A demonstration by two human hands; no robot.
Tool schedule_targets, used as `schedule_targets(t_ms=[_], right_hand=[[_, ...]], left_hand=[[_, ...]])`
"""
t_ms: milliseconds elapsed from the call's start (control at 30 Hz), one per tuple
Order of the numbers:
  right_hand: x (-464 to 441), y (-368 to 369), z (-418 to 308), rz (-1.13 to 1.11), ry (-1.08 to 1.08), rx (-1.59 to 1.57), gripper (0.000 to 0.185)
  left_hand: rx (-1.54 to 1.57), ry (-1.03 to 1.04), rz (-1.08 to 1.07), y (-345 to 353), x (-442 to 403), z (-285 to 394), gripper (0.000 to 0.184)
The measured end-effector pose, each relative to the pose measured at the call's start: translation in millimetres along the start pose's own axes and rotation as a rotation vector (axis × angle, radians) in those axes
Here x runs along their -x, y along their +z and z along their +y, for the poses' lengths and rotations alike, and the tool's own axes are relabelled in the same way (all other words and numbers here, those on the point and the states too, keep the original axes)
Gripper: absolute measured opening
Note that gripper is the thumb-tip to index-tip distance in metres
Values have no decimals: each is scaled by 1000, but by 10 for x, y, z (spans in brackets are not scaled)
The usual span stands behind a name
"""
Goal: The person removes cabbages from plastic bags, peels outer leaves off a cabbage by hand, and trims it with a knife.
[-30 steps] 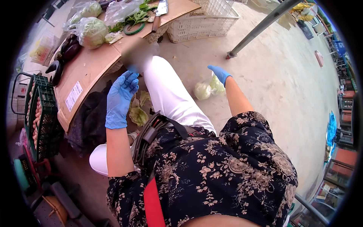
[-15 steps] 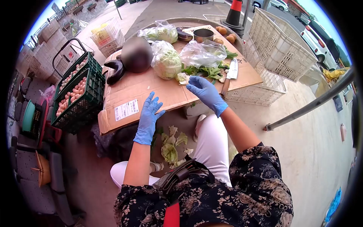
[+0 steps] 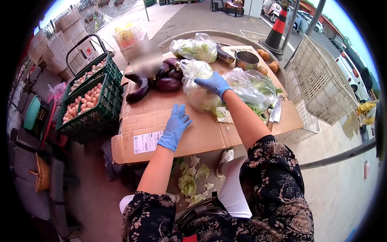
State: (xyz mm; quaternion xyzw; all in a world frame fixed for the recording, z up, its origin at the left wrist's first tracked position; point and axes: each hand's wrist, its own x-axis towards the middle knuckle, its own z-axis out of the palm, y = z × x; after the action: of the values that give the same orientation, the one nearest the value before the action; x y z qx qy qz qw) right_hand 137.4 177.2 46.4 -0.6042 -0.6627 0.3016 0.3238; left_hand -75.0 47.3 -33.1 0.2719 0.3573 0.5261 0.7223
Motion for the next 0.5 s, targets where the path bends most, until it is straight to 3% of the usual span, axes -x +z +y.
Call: schedule_targets(t_ms=[33,167,200,300,333,400,500], right_hand=[[10,-8,-39,19,14,132,73],[62,108,-206,-155,111,89,79],[288,81,-483,-238,380,-47,79],[563,331,-607,-312,434,-412,78],[647,436,-646,-353,445,-504,79],[1054,686,-718,-227,473,-741,79],[1699,1243,-733,-161,402,-1083,67]], left_hand=[[-65,19,19,78,-63,-16,81],[-183,149,99,476,-146,80,90],[-175,198,119,533,-151,138,94],[-310,418,200,258,-319,332,89],[-287,449,239,287,-157,460,79],[-453,545,200,77,-27,620,65],[-680,479,75,32,517,903,59]])
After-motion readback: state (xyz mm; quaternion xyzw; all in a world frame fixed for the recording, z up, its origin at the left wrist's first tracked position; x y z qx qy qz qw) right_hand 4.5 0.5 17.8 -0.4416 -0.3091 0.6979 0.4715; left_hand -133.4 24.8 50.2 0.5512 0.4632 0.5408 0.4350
